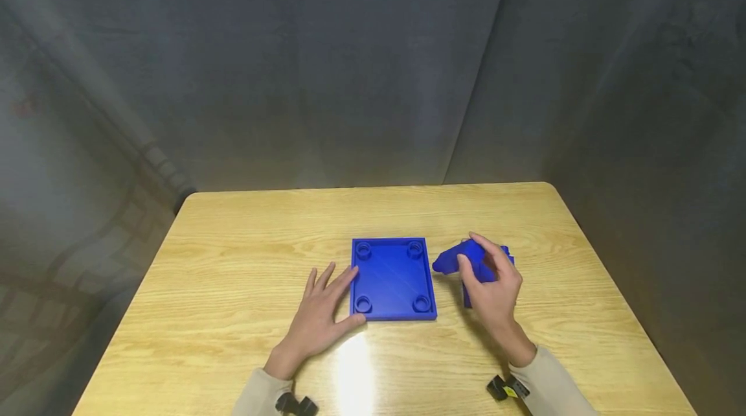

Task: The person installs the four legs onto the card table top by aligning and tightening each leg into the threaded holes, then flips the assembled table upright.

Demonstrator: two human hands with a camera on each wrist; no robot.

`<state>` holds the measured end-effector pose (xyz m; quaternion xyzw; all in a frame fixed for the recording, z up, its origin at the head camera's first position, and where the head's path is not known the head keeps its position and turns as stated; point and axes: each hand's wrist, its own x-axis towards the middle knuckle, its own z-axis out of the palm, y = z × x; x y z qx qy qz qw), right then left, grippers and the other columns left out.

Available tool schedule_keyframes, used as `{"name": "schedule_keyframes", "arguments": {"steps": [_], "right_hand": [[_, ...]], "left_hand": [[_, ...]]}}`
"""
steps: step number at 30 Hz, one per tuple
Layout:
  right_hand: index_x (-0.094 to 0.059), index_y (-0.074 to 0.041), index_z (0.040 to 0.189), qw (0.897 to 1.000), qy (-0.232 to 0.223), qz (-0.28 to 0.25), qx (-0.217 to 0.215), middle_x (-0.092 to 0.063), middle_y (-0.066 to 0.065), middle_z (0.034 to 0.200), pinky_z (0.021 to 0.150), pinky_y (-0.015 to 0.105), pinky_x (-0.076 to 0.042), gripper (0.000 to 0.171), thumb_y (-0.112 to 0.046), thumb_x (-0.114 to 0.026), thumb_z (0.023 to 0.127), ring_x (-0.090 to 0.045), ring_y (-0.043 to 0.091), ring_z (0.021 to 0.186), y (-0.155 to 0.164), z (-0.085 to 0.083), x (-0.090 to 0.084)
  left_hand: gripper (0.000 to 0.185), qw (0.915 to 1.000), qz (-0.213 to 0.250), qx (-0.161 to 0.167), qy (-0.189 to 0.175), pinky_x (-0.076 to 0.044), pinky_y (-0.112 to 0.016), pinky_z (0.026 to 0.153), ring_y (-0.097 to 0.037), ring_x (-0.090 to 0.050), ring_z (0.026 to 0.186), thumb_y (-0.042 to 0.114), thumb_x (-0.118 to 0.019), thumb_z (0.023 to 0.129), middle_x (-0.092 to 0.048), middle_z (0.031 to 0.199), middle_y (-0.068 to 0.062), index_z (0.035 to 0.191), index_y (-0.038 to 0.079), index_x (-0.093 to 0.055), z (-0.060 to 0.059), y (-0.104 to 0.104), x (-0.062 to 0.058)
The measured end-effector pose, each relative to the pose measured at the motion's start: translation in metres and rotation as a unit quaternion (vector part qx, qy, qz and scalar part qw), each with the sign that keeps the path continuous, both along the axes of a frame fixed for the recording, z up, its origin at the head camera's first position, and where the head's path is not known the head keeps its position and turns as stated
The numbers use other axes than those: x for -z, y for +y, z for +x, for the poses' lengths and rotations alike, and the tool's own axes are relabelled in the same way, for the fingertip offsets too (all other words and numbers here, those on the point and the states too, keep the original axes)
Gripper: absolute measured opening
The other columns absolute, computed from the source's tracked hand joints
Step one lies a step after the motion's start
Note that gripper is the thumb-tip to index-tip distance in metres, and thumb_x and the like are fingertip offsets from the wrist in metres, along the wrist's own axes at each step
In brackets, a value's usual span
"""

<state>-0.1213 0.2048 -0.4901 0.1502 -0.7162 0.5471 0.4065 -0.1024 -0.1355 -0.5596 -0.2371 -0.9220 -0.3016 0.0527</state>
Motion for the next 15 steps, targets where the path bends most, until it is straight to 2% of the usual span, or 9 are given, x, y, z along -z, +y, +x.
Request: {"name": "schedule_keyframes", "arguments": {"steps": [4, 6, 10, 15], "right_hand": [[-0.071, 0.015, 0.130, 1.000, 0.002, -0.012, -0.022, -0.082, 0.007, 0.116, 0.089, 0.013, -0.060, 0.050, 0.023, -0.077, 0.081, -0.077, 0.006, 0.106, -0.008, -0.005, -0.010], [-0.070, 0.015, 0.130, 0.999, 0.007, -0.013, -0.030, -0.082, 0.006, 0.117, 0.090, 0.013, -0.060, 0.051, 0.022, -0.077, 0.081, -0.077, 0.006, 0.108, -0.012, -0.008, -0.014], [-0.070, 0.016, 0.128, 0.999, 0.012, -0.018, -0.046, -0.082, 0.011, 0.115, 0.090, 0.013, -0.060, 0.050, 0.022, -0.079, 0.079, -0.077, 0.005, 0.107, -0.021, -0.013, -0.021], [-0.071, 0.015, 0.124, 0.998, 0.000, -0.028, -0.063, -0.078, 0.030, 0.108, 0.089, 0.015, -0.061, 0.045, 0.024, -0.080, 0.080, -0.076, 0.003, 0.101, -0.035, -0.017, -0.026]], "left_hand": [[0.093, 1.0000, 0.002, -0.001, 0.002, -0.005, -0.071, 0.135, -0.044, -0.030, 0.166, 0.072, -0.066, 0.099, -0.050, 0.172, 0.000, 0.175, 0.027, -0.038, 0.000, 0.000, 0.001], [0.093, 1.0000, 0.004, 0.000, 0.002, -0.004, -0.071, 0.135, -0.044, -0.029, 0.166, 0.073, -0.065, 0.099, -0.050, 0.172, 0.000, 0.175, 0.027, -0.037, 0.000, 0.000, 0.001], [0.093, 1.0000, 0.004, 0.000, 0.003, -0.005, -0.071, 0.135, -0.044, -0.030, 0.166, 0.074, -0.064, 0.100, -0.049, 0.172, -0.001, 0.175, 0.027, -0.038, 0.000, 0.000, 0.000], [0.093, 1.0000, 0.002, 0.001, 0.000, -0.005, -0.071, 0.135, -0.044, -0.029, 0.166, 0.071, -0.067, 0.099, -0.048, 0.173, 0.000, 0.175, 0.026, -0.037, 0.001, 0.000, -0.001]]}}
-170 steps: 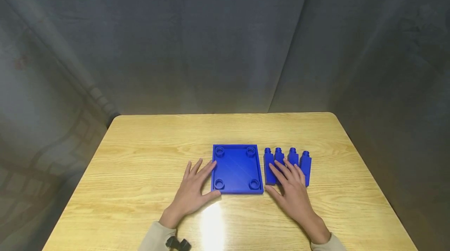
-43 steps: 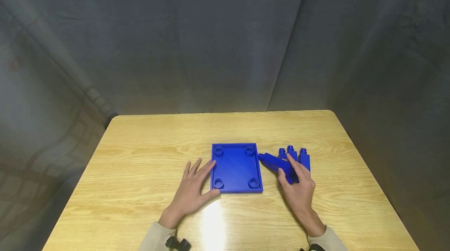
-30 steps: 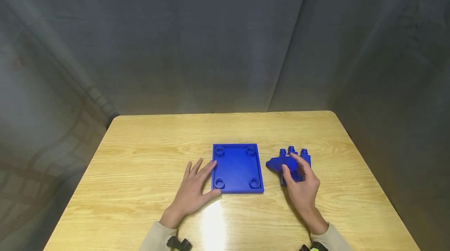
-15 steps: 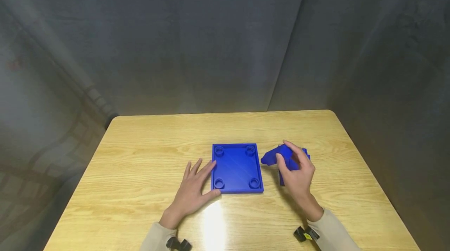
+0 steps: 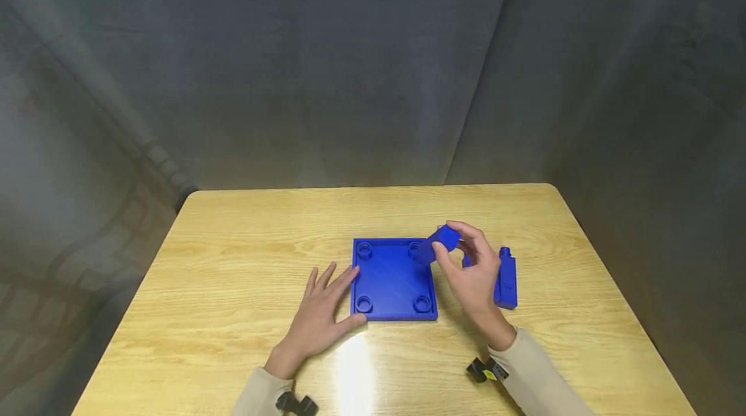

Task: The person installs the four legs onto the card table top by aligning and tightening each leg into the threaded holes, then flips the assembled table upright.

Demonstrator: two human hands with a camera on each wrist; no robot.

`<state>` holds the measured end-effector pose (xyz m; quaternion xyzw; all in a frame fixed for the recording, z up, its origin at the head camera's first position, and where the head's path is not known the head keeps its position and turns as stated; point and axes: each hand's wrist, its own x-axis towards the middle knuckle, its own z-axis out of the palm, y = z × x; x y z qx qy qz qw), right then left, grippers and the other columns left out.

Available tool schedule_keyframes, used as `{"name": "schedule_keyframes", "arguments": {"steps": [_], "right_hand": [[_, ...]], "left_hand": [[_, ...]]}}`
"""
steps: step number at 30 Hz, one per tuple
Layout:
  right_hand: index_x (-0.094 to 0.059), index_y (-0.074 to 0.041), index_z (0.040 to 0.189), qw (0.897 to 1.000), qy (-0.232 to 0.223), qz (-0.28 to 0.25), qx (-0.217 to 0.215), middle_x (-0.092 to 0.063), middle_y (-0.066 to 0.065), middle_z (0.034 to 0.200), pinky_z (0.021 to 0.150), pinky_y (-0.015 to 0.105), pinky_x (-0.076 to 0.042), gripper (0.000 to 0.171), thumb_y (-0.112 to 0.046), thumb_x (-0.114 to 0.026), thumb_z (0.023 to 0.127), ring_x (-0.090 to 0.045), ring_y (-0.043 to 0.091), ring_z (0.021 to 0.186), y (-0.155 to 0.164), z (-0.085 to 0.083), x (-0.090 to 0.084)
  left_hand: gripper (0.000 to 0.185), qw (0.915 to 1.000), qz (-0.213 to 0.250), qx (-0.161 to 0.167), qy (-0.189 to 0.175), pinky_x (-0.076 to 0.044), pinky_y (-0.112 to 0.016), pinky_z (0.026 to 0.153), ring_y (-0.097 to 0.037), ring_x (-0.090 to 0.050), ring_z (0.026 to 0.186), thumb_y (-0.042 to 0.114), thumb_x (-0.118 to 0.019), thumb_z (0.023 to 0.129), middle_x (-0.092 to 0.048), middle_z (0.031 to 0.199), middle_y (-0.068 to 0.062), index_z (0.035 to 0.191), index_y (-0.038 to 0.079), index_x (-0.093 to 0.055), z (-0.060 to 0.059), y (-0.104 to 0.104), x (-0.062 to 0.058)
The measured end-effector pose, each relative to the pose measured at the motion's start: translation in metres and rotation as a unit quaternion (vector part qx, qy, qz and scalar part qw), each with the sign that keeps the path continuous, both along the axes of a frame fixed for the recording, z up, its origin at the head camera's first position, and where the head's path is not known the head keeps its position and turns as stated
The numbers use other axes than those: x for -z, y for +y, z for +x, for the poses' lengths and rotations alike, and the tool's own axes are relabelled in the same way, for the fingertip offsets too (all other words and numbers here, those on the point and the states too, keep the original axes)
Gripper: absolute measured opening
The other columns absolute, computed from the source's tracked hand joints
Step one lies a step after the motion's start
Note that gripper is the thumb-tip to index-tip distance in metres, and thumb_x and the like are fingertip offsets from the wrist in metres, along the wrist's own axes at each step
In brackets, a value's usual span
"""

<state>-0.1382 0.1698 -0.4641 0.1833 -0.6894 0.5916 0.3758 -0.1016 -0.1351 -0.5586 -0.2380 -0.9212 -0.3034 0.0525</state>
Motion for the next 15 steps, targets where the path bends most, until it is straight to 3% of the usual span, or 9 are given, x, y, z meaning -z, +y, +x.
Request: {"name": "schedule_keyframes", "arguments": {"steps": [3, 7, 12, 15], "right_hand": [[-0.073, 0.012, 0.123, 1.000, -0.013, 0.011, -0.010, -0.078, 0.032, 0.107, 0.090, 0.016, -0.062, 0.045, 0.023, -0.081, 0.080, -0.075, 0.001, 0.099, -0.009, -0.003, -0.003], [-0.076, 0.005, 0.125, 0.998, -0.034, 0.047, -0.030, -0.081, 0.025, 0.110, 0.089, 0.016, -0.062, 0.044, 0.018, -0.084, 0.083, -0.075, 0.002, 0.097, -0.020, -0.010, -0.005], [-0.078, -0.001, 0.128, 0.994, -0.072, 0.075, -0.045, -0.082, 0.017, 0.118, 0.089, 0.018, -0.063, 0.043, 0.008, -0.089, 0.087, -0.078, 0.013, 0.096, -0.032, -0.017, -0.006], [-0.079, -0.002, 0.128, 0.992, -0.089, 0.082, -0.047, -0.082, 0.014, 0.118, 0.088, 0.027, -0.066, 0.042, 0.005, -0.090, 0.088, -0.079, 0.021, 0.095, -0.040, -0.020, -0.007]], "left_hand": [[0.093, 1.0000, -0.002, -0.001, -0.002, -0.004, -0.071, 0.135, -0.044, -0.029, 0.166, 0.069, -0.069, 0.098, -0.047, 0.174, 0.000, 0.175, 0.027, -0.037, 0.001, 0.000, 0.000], [0.093, 1.0000, 0.002, 0.001, -0.004, -0.004, -0.071, 0.135, -0.043, -0.029, 0.166, 0.068, -0.070, 0.098, -0.047, 0.174, 0.001, 0.175, 0.027, -0.037, 0.001, 0.001, -0.001], [0.093, 0.9999, 0.003, 0.005, -0.010, -0.003, -0.070, 0.135, -0.043, -0.028, 0.167, 0.068, -0.070, 0.098, -0.046, 0.174, 0.001, 0.175, 0.027, -0.037, 0.001, 0.003, -0.003], [0.093, 0.9999, -0.001, 0.006, -0.013, -0.003, -0.070, 0.136, -0.043, -0.027, 0.167, 0.067, -0.070, 0.098, -0.046, 0.175, 0.000, 0.175, 0.026, -0.037, 0.001, 0.004, -0.004]]}}
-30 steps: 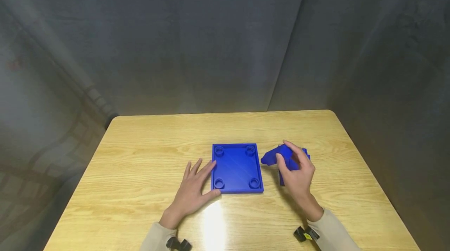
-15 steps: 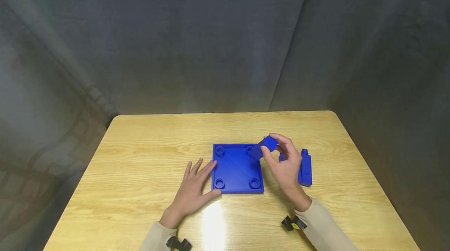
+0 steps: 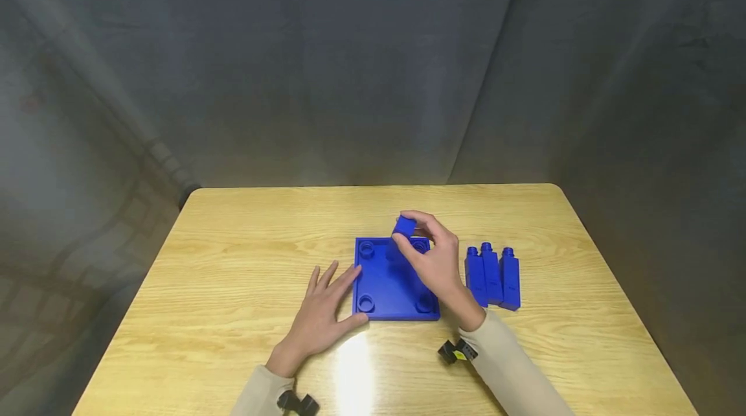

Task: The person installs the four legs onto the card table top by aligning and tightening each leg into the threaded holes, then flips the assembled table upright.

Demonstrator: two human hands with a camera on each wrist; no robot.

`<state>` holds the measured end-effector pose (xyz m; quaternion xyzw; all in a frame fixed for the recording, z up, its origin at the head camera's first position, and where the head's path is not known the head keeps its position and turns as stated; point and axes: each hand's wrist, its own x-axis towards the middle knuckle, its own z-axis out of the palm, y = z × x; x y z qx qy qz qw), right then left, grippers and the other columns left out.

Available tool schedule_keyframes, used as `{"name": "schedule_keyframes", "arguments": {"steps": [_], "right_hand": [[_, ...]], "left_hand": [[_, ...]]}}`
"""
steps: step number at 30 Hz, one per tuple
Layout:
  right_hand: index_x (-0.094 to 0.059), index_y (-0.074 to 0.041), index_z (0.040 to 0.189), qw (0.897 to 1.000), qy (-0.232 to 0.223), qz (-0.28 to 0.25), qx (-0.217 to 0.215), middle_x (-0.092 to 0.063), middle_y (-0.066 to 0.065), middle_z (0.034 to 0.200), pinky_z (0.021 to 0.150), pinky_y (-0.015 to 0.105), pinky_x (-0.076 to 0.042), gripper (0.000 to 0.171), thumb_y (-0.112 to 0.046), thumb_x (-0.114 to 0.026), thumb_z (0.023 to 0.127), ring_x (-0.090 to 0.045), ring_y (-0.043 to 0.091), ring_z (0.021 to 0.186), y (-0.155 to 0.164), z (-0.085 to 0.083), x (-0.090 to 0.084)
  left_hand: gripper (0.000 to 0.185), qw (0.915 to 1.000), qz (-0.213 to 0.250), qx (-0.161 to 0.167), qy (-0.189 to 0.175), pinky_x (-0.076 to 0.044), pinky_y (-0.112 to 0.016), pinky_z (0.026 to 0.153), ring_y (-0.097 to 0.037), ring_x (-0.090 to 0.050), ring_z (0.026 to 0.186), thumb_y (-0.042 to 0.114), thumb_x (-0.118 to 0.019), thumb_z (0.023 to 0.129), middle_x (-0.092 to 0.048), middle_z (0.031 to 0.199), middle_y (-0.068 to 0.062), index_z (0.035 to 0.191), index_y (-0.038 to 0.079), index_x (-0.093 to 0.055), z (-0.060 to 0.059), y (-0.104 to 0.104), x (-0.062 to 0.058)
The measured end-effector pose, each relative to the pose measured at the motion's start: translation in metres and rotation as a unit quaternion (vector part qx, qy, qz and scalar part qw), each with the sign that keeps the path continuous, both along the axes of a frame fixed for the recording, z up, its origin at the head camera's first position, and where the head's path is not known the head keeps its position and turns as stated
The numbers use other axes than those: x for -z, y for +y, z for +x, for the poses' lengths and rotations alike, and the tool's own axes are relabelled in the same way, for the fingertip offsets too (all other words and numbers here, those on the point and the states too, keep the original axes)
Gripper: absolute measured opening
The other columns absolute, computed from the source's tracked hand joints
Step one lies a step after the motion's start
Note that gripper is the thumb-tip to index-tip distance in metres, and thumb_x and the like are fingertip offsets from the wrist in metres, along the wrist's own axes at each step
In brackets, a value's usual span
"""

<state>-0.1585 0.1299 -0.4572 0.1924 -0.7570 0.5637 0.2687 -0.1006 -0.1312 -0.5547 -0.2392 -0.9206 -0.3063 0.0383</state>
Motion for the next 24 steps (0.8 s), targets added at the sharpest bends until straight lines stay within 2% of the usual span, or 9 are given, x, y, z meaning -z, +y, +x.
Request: {"name": "schedule_keyframes", "arguments": {"steps": [5, 10, 18, 24], "right_hand": [[-0.078, -0.004, 0.130, 1.000, -0.015, 0.013, -0.013, -0.083, 0.013, 0.118, 0.088, 0.049, -0.068, 0.041, -0.001, -0.090, 0.091, -0.081, 0.030, 0.097, -0.015, -0.007, -0.003], [-0.077, -0.006, 0.133, 0.999, -0.028, 0.019, -0.027, -0.082, 0.012, 0.120, 0.093, 0.053, -0.067, 0.041, -0.006, -0.090, 0.094, -0.081, 0.030, 0.102, -0.030, -0.014, -0.006], [-0.075, -0.004, 0.134, 0.997, -0.037, 0.022, -0.057, -0.082, 0.013, 0.121, 0.095, 0.050, -0.068, 0.039, -0.007, -0.087, 0.097, -0.081, 0.030, 0.103, -0.042, -0.020, -0.003], [-0.074, -0.001, 0.136, 0.996, -0.059, 0.023, -0.064, -0.080, 0.017, 0.125, 0.093, 0.064, -0.065, 0.040, -0.007, -0.086, 0.098, -0.080, 0.036, 0.107, -0.044, -0.022, 0.005]], "left_hand": [[0.093, 1.0000, 0.004, -0.006, -0.002, -0.003, -0.069, 0.136, -0.043, -0.027, 0.167, 0.066, -0.072, 0.097, -0.047, 0.174, 0.000, 0.174, 0.025, -0.039, 0.002, -0.002, -0.001], [0.093, 1.0000, 0.008, -0.006, 0.000, -0.003, -0.069, 0.136, -0.043, -0.027, 0.167, 0.066, -0.072, 0.098, -0.047, 0.174, 0.001, 0.174, 0.026, -0.039, 0.003, -0.004, -0.001], [0.093, 1.0000, 0.009, -0.002, 0.003, -0.004, -0.070, 0.136, -0.043, -0.028, 0.167, 0.069, -0.069, 0.098, -0.047, 0.174, 0.001, 0.174, 0.026, -0.039, 0.005, -0.002, -0.002], [0.093, 1.0000, 0.004, 0.000, 0.002, -0.004, -0.069, 0.136, -0.043, -0.029, 0.167, 0.071, -0.069, 0.098, -0.047, 0.174, 0.001, 0.175, 0.027, -0.038, 0.006, -0.003, -0.002]]}}
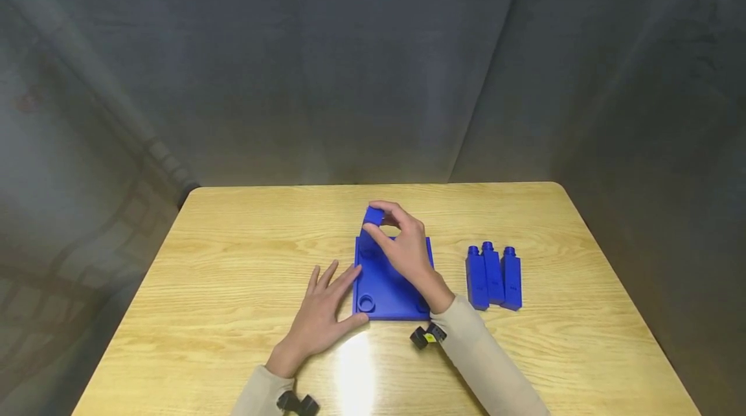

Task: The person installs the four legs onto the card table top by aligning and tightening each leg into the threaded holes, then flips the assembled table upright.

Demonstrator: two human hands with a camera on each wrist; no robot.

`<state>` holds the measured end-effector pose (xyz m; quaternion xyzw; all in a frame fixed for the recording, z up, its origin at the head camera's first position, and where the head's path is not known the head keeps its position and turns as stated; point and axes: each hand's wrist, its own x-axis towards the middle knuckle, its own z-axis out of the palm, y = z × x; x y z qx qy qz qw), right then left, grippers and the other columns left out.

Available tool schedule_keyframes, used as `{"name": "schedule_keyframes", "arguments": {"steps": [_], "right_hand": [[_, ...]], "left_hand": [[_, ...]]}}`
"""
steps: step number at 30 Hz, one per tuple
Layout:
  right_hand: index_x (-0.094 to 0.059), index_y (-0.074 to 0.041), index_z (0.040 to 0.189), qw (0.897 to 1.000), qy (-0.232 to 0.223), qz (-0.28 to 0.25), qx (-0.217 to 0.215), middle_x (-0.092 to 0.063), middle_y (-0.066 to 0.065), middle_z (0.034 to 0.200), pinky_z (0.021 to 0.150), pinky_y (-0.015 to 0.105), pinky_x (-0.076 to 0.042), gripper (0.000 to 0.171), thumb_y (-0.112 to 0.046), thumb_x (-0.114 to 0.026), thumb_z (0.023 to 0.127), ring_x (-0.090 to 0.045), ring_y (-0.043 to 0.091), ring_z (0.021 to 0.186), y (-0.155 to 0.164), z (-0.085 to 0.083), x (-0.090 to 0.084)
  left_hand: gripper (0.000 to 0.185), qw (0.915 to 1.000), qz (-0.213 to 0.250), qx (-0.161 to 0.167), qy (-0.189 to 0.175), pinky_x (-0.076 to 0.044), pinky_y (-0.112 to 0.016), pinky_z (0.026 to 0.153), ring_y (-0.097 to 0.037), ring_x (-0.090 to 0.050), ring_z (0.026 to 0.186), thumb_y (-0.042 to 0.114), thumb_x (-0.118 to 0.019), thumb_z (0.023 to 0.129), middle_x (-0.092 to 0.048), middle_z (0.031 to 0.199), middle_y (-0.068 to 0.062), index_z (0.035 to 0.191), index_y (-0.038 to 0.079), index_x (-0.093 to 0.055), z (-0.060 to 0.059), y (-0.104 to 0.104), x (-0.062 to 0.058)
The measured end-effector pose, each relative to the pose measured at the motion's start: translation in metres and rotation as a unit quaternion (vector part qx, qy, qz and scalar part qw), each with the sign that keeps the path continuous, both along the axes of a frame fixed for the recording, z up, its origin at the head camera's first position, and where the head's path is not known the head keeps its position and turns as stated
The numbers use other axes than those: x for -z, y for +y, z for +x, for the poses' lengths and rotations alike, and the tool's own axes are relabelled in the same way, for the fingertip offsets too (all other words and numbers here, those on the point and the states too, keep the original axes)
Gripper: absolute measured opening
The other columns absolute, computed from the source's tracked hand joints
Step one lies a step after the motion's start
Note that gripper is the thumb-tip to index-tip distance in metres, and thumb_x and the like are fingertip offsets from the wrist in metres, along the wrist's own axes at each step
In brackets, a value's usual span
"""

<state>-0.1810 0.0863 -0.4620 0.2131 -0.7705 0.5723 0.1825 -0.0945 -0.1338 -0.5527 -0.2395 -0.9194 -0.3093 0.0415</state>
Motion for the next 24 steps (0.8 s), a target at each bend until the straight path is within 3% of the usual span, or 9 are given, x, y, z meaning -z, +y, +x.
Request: {"name": "schedule_keyframes", "arguments": {"steps": [11, 18, 24], "right_hand": [[-0.073, -0.002, 0.137, 0.999, -0.015, 0.033, 0.006, -0.079, 0.020, 0.128, 0.092, 0.062, -0.066, 0.039, -0.010, -0.084, 0.100, -0.080, 0.039, 0.111, -0.002, -0.003, 0.009], [-0.072, -0.004, 0.140, 0.997, -0.026, 0.068, -0.012, -0.079, 0.016, 0.131, 0.095, 0.062, -0.066, 0.042, -0.012, -0.084, 0.101, -0.079, 0.036, 0.113, -0.002, -0.004, 0.013], [-0.072, -0.009, 0.146, 0.995, -0.011, 0.093, -0.023, -0.077, 0.015, 0.138, 0.095, 0.058, -0.067, 0.046, -0.014, -0.083, 0.102, -0.078, 0.035, 0.114, -0.003, -0.005, 0.015]], "left_hand": [[0.094, 1.0000, 0.003, 0.002, 0.001, -0.003, -0.069, 0.136, -0.044, -0.028, 0.167, 0.073, -0.066, 0.099, -0.046, 0.174, 0.000, 0.175, 0.026, -0.038, 0.001, -0.001, -0.001], [0.093, 1.0000, 0.003, 0.003, 0.000, -0.003, -0.069, 0.136, -0.043, -0.027, 0.167, 0.074, -0.065, 0.100, -0.046, 0.175, 0.001, 0.175, 0.027, -0.037, 0.000, -0.002, 0.000], [0.092, 1.0000, 0.007, 0.002, 0.005, -0.004, -0.070, 0.135, -0.043, -0.029, 0.167, 0.072, -0.067, 0.099, -0.048, 0.173, -0.001, 0.174, 0.026, -0.039, 0.001, -0.002, 0.000]]}}
